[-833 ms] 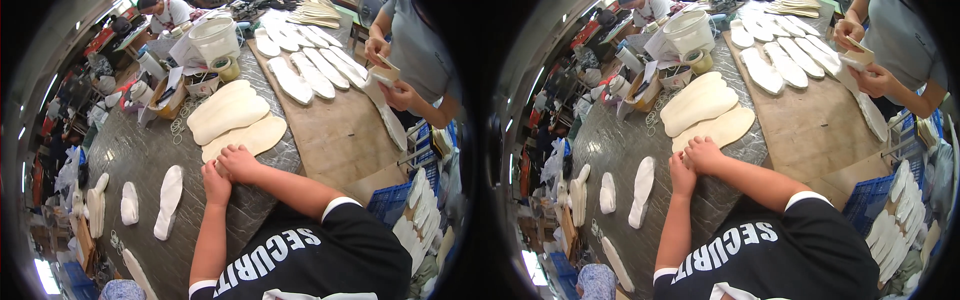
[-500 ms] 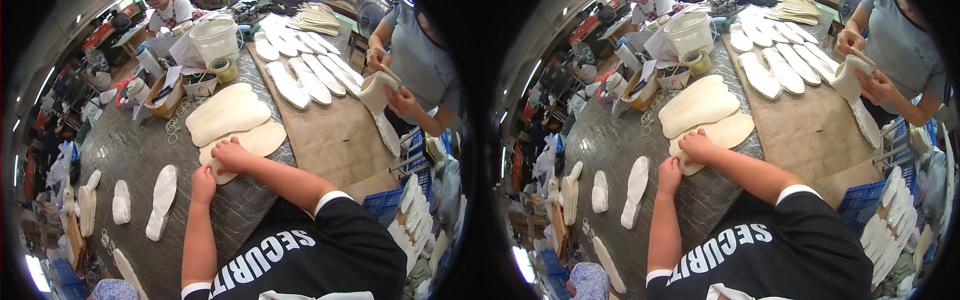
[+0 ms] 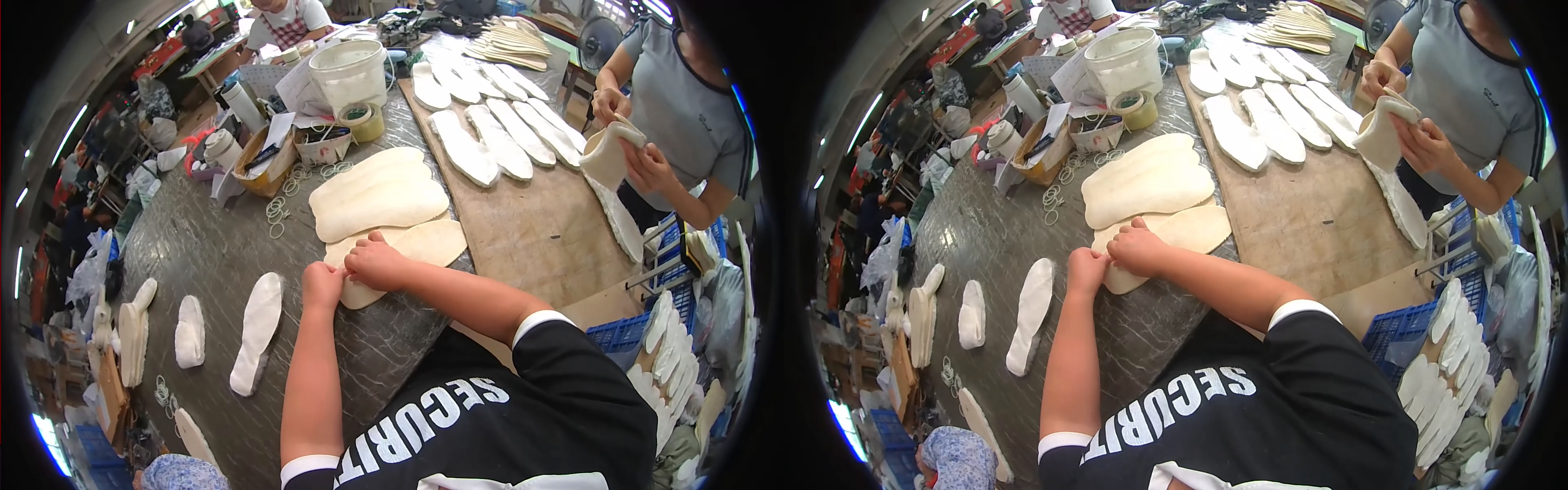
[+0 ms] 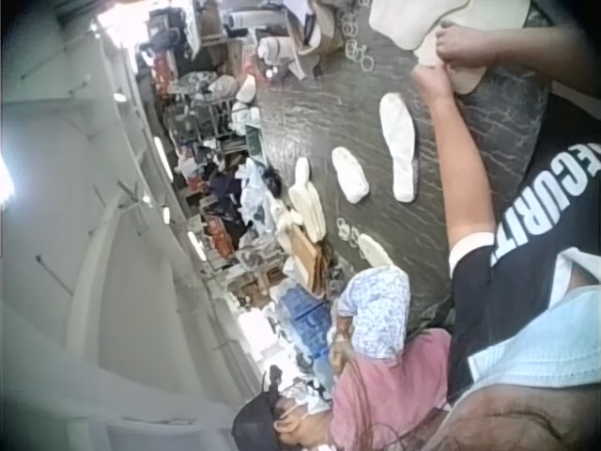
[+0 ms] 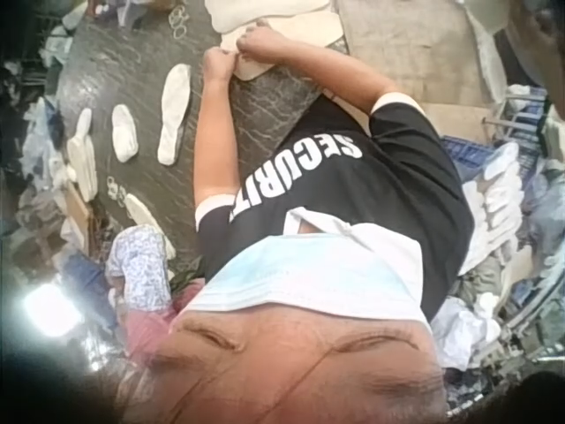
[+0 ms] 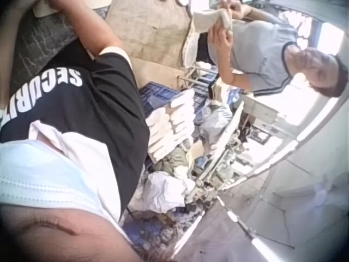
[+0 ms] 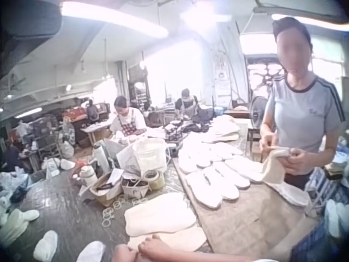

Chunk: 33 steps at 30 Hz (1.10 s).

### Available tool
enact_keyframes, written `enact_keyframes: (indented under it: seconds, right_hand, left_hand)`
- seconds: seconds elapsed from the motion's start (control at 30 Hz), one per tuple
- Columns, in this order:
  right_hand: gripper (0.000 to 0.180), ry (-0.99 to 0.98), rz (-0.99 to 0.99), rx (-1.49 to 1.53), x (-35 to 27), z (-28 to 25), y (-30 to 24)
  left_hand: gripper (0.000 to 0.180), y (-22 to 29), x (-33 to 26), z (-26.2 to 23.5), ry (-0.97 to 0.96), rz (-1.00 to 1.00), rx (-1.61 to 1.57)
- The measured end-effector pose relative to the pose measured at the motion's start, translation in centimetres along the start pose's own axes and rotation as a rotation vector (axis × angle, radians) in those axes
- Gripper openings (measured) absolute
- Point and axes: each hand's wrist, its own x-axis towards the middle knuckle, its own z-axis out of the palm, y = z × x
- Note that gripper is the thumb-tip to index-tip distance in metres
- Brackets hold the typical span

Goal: The recorder is manually assembling and layering shoe insole components on a work table.

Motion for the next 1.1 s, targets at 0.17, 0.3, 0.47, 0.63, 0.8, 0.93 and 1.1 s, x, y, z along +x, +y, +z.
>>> enact_keyframes:
  seconds: [0.17, 0.3, 0.47, 0.63, 0.8, 0.93, 1.1]
  right_hand:
    - [0.012, -0.01, -0.036, 0.001, -1.7, -2.6, -1.2]
    - [0.008, 0.114, -0.207, 0.223, -5.1, -8.9, -3.1]
    - [0.01, 0.689, -0.157, 1.038, -8.6, -15.5, -1.7]
    - [0.014, 0.612, -0.264, 1.545, -8.4, -16.6, -1.6]
    - [0.012, 0.386, -0.131, 1.171, -3.5, -13.1, -8.5]
    - [0.01, 0.354, -0.26, 0.686, -0.7, -5.4, -10.9]
    - [0.017, 0.168, -0.429, 0.496, 0.4, -0.3, -16.0]
  left_hand:
    - [0.024, -0.1, 0.8, 0.2, -0.023, -0.152, -0.005]
    - [0.03, -2.4, 1.4, 0.5, 0.027, -0.227, -0.167]
    - [0.023, -0.6, 1.0, 0.3, -0.032, -0.331, -0.318]
    - [0.014, -2.6, 0.7, -1.2, -0.184, -0.42, -0.814]
    - [0.032, -8.2, -4.2, -4.0, 0.001, -0.236, -1.143]
    - [0.07, 0.7, -12.7, -9.8, 0.072, -0.025, -1.328]
    - [0.033, -5.0, -20.2, -12.5, 0.24, -0.109, -0.927]
